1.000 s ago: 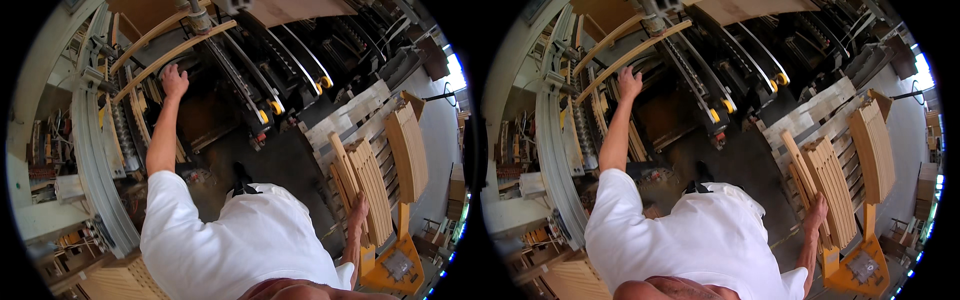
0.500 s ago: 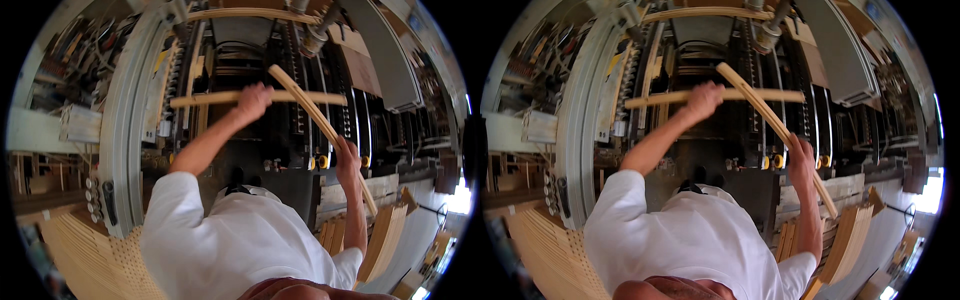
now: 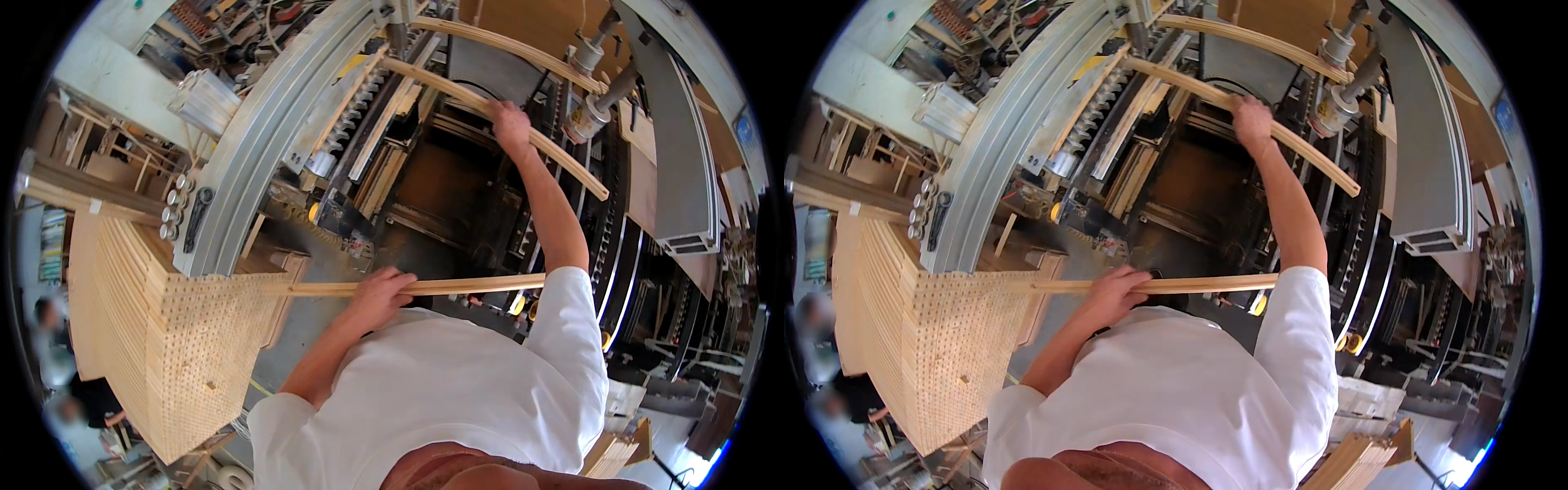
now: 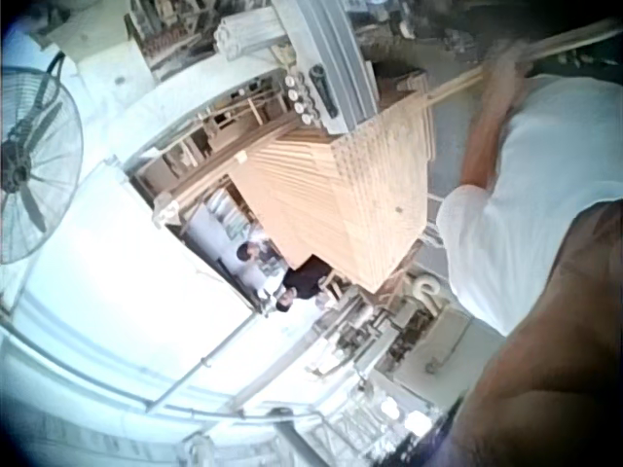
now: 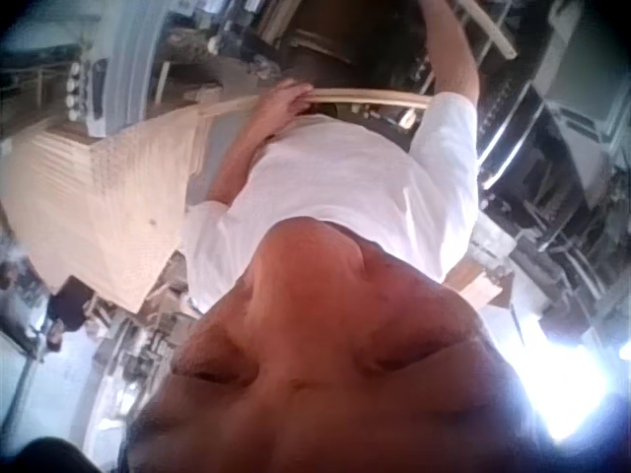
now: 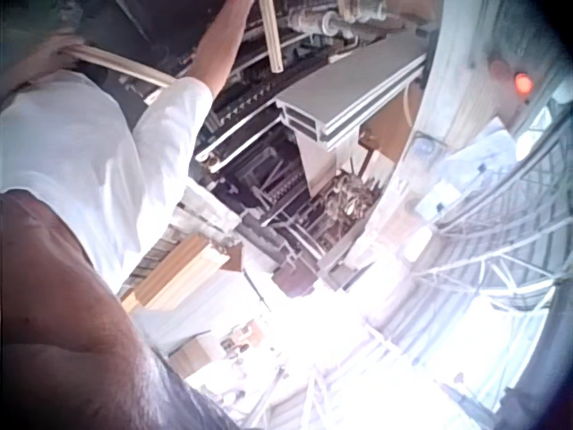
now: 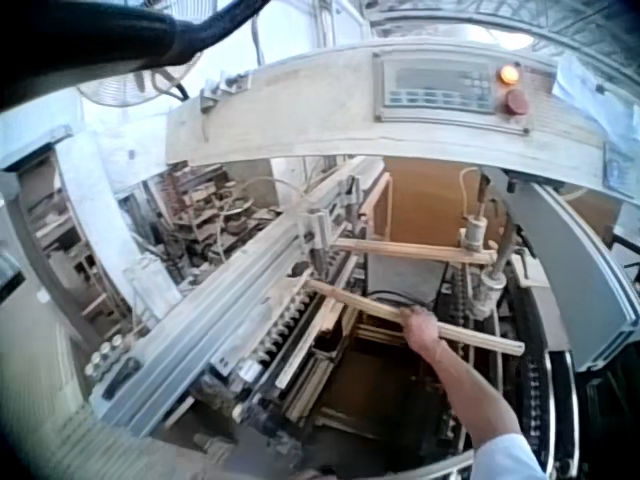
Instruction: The person repeatedly picks up thin wooden planks from a stack and feeds them into a machine. They handle the planks one at a time, placing them into a slot on the machinery and then returning to the stack to retrieve the next piece. The process is continuous and repetitive throughout the clip.
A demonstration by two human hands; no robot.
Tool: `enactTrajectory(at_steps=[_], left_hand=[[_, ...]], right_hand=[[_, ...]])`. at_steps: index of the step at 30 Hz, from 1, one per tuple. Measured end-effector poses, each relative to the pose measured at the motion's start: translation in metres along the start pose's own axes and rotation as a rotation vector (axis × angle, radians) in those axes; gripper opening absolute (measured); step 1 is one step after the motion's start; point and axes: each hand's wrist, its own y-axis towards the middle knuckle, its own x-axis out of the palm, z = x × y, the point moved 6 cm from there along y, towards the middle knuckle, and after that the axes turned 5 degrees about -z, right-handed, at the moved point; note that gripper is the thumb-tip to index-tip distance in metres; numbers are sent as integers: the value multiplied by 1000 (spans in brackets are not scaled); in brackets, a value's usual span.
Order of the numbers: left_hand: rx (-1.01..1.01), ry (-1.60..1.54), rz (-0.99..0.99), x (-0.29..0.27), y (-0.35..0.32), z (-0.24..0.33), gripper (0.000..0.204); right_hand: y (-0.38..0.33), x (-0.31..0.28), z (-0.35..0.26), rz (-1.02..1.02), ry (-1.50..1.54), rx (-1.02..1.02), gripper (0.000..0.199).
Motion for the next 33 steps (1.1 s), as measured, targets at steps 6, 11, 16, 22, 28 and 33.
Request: enactTrajectory(at_steps=[6,11,16,22,28,33], left_hand=[[-271,-113,219,-17,-69,-30,38],[-403,-147,310,-14,-96,-49,36],[-475,-24,378,-9,-116,-69,38],[-430,11,352,-22,-127,-70,44],[-378,-137,544,-53,-194,-27,39],[-508,-342,746,-91,-290,-5,39]], right_hand=[[25,6,43,-62,-63,76,30],[30,12,43,-39,-70,86,27],[33,15,46,-174,-111,204,23],[19,15,74,-233,-117,196,33],[23,28,80,-196,-98,134,37],[32,14,60,-366,-171,205,45]])
